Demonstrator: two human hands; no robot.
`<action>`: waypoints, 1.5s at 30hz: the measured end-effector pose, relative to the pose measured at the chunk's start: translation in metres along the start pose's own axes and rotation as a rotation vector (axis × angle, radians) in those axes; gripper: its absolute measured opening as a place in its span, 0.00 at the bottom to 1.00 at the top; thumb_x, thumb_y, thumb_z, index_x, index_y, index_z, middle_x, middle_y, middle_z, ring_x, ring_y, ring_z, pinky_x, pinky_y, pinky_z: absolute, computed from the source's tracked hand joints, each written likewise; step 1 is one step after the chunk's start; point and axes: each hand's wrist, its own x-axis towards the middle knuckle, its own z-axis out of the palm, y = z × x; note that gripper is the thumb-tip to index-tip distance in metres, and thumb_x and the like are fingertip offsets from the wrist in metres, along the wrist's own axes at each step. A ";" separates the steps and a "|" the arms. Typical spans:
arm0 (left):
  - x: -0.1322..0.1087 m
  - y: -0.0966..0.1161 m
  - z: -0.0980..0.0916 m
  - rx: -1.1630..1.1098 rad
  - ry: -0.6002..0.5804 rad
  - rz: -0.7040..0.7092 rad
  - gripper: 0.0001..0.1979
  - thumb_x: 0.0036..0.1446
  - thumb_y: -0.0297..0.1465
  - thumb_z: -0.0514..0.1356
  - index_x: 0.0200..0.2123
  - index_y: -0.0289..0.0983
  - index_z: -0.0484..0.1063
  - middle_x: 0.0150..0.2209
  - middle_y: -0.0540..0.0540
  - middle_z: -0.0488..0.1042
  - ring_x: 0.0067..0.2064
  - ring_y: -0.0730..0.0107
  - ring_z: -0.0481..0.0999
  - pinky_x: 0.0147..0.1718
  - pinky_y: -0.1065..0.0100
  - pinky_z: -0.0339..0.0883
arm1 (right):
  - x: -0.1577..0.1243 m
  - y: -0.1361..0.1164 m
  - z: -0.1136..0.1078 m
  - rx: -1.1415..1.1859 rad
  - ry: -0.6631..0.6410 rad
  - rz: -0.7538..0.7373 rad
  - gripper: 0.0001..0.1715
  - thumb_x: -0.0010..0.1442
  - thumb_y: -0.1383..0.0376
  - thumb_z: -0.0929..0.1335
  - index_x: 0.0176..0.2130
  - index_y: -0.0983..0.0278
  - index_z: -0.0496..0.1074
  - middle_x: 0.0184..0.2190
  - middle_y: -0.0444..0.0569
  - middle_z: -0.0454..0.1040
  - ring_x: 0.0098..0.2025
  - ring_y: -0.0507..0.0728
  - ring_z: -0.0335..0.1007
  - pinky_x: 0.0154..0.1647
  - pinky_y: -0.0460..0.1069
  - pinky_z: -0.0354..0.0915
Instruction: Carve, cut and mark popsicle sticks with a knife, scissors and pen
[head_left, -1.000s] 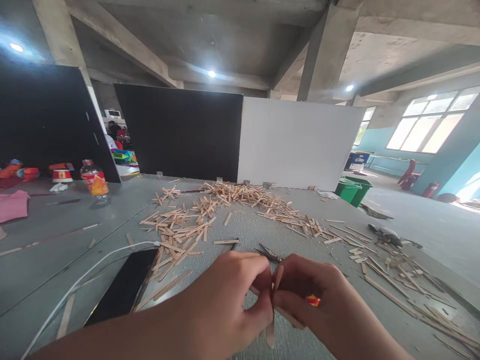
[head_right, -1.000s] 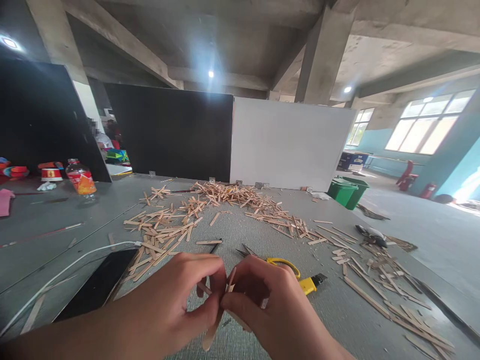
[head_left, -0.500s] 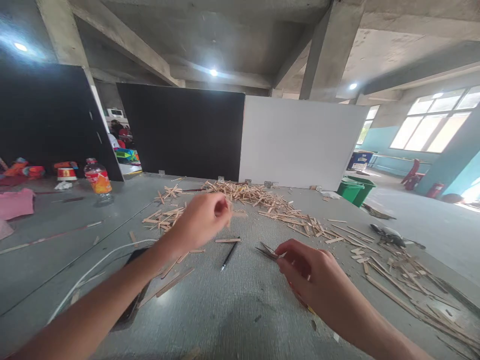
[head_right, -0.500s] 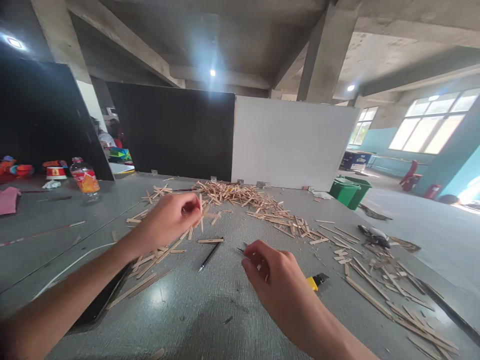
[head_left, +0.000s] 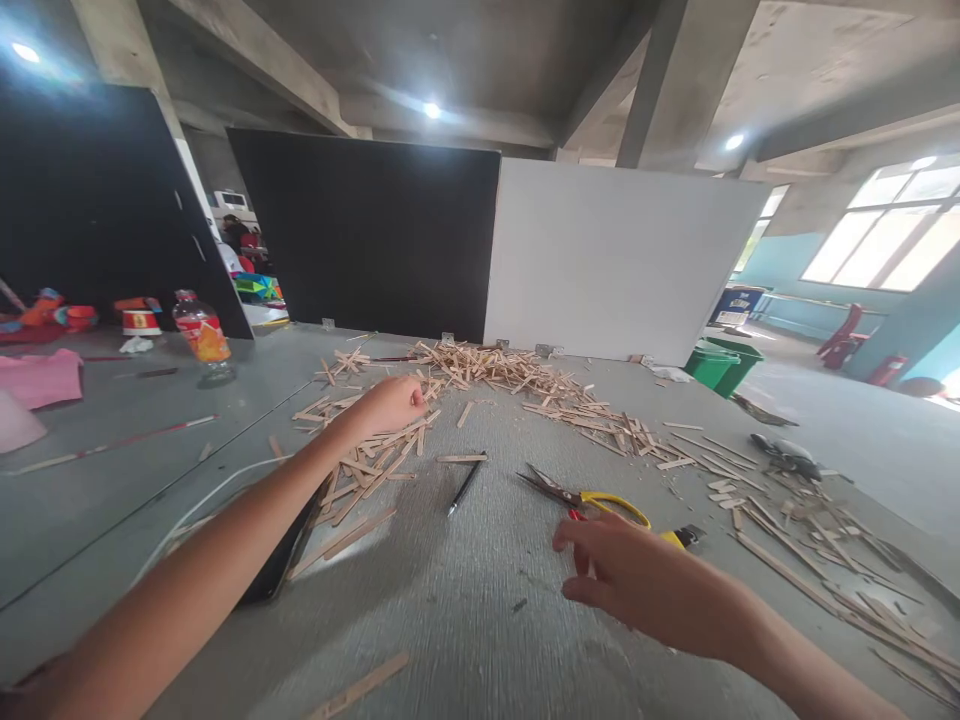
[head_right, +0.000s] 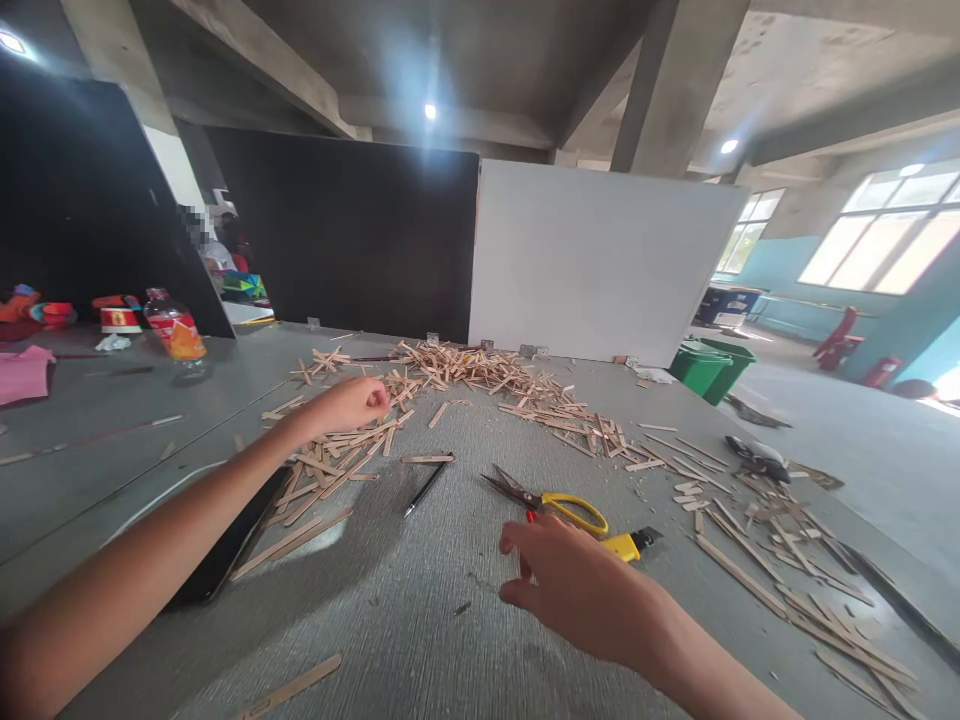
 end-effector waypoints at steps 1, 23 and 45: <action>0.000 0.001 0.002 0.007 -0.083 -0.014 0.15 0.69 0.37 0.62 0.54 0.35 0.73 0.52 0.42 0.76 0.48 0.59 0.79 0.46 0.54 0.77 | 0.002 0.003 0.002 -0.023 -0.044 0.003 0.12 0.61 0.66 0.73 0.46 0.60 0.76 0.40 0.49 0.79 0.41 0.59 0.76 0.40 0.51 0.62; -0.036 0.018 0.029 0.253 -0.730 -0.318 0.17 0.68 0.37 0.63 0.56 0.36 0.72 0.55 0.41 0.75 0.50 0.57 0.79 0.48 0.52 0.76 | 0.026 0.024 0.029 -0.183 -0.133 -0.109 0.20 0.52 0.72 0.76 0.33 0.61 0.62 0.25 0.40 0.68 0.30 0.54 0.66 0.26 0.47 0.47; -0.073 0.062 0.063 0.108 -0.420 0.228 0.07 0.57 0.28 0.70 0.37 0.35 0.76 0.41 0.47 0.77 0.41 0.63 0.78 0.40 0.62 0.73 | 0.003 -0.052 0.096 -0.282 0.190 -0.956 0.22 0.78 0.66 0.58 0.67 0.69 0.59 0.54 0.52 0.76 0.55 0.61 0.68 0.57 0.56 0.65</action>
